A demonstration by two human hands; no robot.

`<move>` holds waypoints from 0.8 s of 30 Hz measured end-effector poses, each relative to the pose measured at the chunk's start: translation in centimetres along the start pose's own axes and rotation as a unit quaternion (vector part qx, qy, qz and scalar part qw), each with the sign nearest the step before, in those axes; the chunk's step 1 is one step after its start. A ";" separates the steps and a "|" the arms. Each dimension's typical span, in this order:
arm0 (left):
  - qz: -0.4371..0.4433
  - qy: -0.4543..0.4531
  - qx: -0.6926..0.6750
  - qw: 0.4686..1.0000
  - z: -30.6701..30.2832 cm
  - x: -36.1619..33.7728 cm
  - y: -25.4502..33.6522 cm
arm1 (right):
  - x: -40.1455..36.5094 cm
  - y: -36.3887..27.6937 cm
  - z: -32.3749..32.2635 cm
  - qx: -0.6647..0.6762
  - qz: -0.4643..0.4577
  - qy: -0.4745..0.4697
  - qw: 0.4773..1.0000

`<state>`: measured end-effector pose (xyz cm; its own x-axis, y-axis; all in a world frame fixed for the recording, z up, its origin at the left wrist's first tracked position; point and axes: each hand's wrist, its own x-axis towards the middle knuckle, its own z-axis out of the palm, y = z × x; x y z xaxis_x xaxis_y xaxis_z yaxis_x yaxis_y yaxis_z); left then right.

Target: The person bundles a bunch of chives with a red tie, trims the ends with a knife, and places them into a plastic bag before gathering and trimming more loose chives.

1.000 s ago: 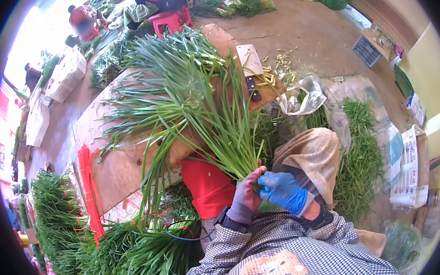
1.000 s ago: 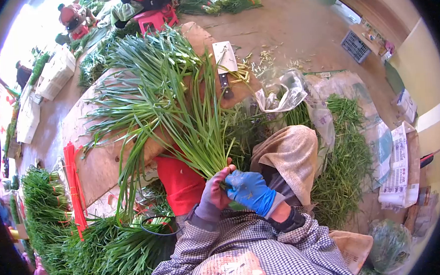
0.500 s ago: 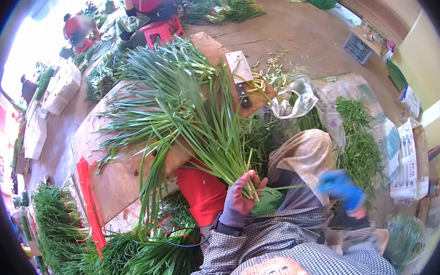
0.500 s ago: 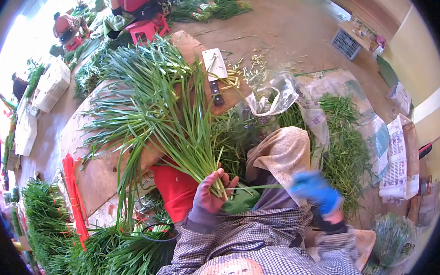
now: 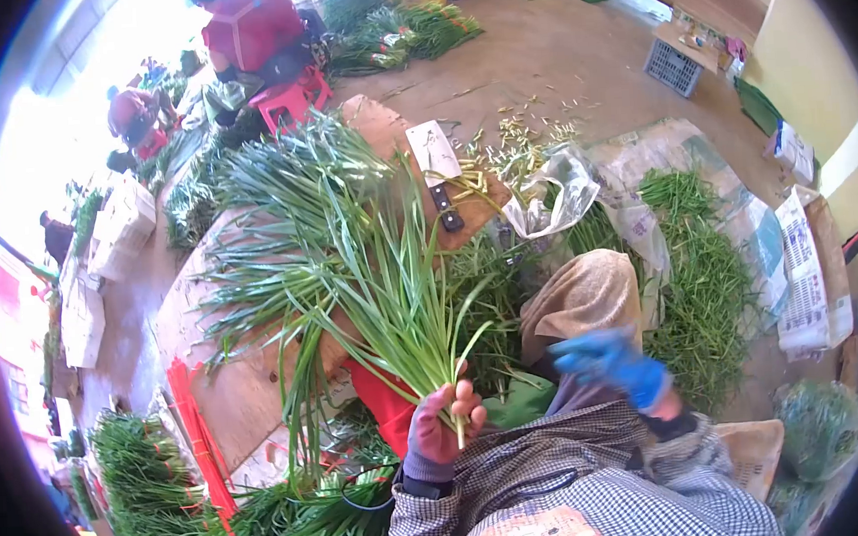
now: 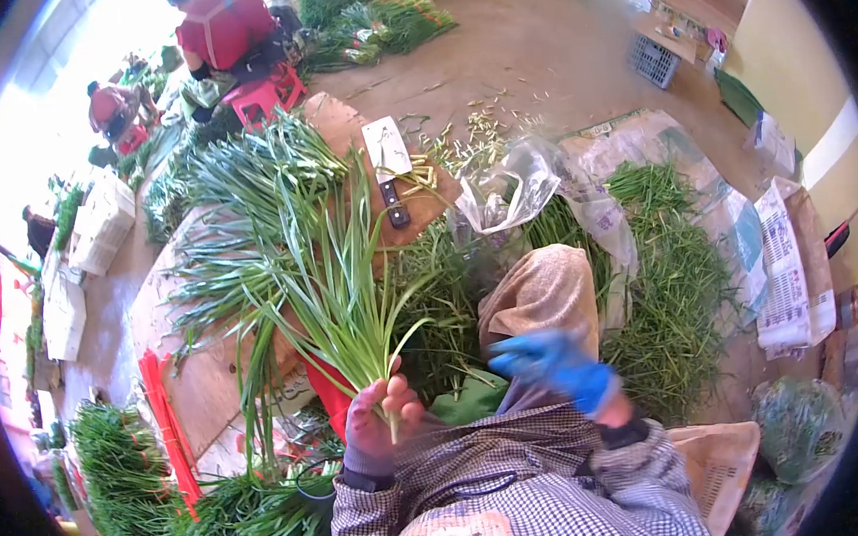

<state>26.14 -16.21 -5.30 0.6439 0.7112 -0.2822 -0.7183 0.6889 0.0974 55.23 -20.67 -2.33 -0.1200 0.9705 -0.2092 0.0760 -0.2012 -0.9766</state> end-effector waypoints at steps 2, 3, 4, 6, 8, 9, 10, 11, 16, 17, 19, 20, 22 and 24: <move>-0.048 -0.028 -0.026 0.998 -0.1 -1.1 0.9 | 3.3 -3.4 5.9 -0.048 0.030 -0.060 0.997; -0.060 0.010 -0.026 0.998 0.8 -1.9 1.0 | 5.3 -0.8 7.7 -0.107 -0.128 -0.080 0.983; -0.052 0.014 -0.017 0.998 0.6 -2.5 1.1 | 6.4 -1.1 8.8 -0.055 -0.118 -0.115 0.985; -0.081 0.050 0.107 0.990 1.1 -3.2 1.1 | 8.3 0.1 11.4 0.063 -0.076 -0.059 0.993; -0.040 0.059 0.188 0.980 2.2 -3.7 0.9 | 9.2 0.4 11.1 -0.040 -0.080 -0.057 0.994; -0.031 0.097 0.189 0.977 2.0 -3.8 0.8 | 9.4 0.5 10.8 -0.147 -0.074 -0.048 0.985; -0.025 0.135 0.189 0.972 1.6 -4.0 0.6 | 9.4 0.7 10.8 -0.145 -0.074 -0.046 0.986; -0.005 0.144 0.199 0.969 1.4 -4.0 0.5 | 9.4 0.5 10.8 -0.087 -0.091 -0.033 0.991; 0.018 0.171 0.290 0.941 0.7 -3.5 -0.2 | 8.8 1.0 9.7 -0.028 -0.120 -0.030 0.992; 0.022 0.156 0.297 0.942 0.5 -3.2 -0.4 | 8.9 0.8 9.6 -0.053 -0.144 -0.018 0.988; 0.023 0.139 0.305 0.942 0.4 -2.9 -0.5 | 8.5 0.4 9.2 -0.030 -0.111 -0.012 0.993; 0.023 0.138 0.282 0.949 0.3 -2.9 -0.5 | 8.4 0.1 9.0 -0.008 -0.079 -0.012 0.997; 0.025 0.140 0.256 0.956 0.3 -2.9 -0.7 | 8.8 0.6 8.7 0.022 -0.076 0.010 0.997; 0.034 0.147 0.230 0.962 0.9 -2.9 -0.8 | 9.1 0.9 8.5 0.052 -0.071 0.021 0.996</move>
<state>25.13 -18.71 -3.76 0.4492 0.7332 -0.5106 -0.5206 0.6792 0.5173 45.80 -13.13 -5.51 -0.0807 0.9944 -0.0676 -0.0412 -0.0711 -0.9966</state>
